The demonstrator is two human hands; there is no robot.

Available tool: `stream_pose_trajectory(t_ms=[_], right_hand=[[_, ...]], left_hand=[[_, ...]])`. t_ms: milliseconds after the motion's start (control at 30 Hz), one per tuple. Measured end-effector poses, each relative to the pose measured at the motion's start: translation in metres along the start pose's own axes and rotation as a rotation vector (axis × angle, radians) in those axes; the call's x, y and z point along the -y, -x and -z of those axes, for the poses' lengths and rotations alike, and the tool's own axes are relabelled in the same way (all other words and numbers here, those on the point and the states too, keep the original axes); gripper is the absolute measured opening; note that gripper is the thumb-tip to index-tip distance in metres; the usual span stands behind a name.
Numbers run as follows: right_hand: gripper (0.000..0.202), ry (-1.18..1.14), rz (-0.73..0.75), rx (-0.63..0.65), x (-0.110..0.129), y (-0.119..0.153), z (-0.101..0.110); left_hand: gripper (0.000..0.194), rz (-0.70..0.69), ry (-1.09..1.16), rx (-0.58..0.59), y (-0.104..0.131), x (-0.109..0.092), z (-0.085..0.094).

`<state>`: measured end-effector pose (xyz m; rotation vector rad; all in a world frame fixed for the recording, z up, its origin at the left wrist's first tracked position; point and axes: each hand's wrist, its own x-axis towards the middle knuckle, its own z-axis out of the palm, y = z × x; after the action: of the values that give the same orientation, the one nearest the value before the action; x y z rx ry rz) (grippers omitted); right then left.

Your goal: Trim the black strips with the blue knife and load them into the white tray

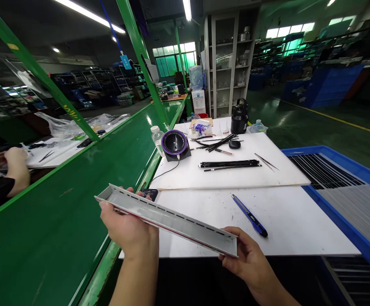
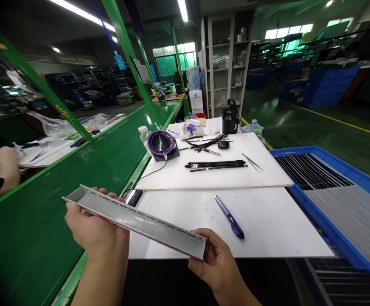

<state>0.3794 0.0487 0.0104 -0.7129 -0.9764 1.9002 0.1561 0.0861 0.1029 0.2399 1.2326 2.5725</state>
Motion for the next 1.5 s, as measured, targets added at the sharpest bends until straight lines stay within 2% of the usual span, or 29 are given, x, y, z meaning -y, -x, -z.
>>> stream_pose_trajectory(t_ms=[167, 300, 567, 733, 900, 1200, 1400, 1500], right_hand=[[0.053, -0.024, -0.022, 0.079, -0.002, 0.005, 0.003], [0.063, -0.020, -0.073, 0.073, -0.004, 0.009, 0.006], [0.064, -0.071, -0.106, 0.009, -0.007, 0.013, 0.004], [0.061, -0.015, -0.115, -0.044, -0.007, 0.015, 0.003], [0.061, -0.002, -0.121, -0.032, -0.009, 0.016, 0.006], [0.066, -0.015, -0.142, -0.034, -0.015, 0.014, 0.009], [0.065, 0.070, -0.209, 0.079, -0.007, 0.015, 0.009], [0.066, 0.133, -0.210, 0.075, -0.003, 0.014, 0.009]], left_hand=[[0.034, 0.019, 0.002, 0.019, 0.001, -0.001, 0.001], [0.033, 0.084, 0.016, 0.016, 0.003, -0.004, -0.003], [0.033, 0.142, 0.055, 0.037, 0.001, -0.005, -0.001], [0.039, 0.178, 0.096, 0.106, 0.000, -0.004, 0.003], [0.042, 0.215, 0.097, 0.161, 0.000, -0.003, 0.004], [0.037, 0.184, 0.068, 0.140, -0.003, 0.002, 0.006], [0.034, 0.173, 0.051, 0.170, 0.001, 0.004, 0.005], [0.034, 0.153, 0.041, 0.195, 0.004, 0.003, 0.004]])
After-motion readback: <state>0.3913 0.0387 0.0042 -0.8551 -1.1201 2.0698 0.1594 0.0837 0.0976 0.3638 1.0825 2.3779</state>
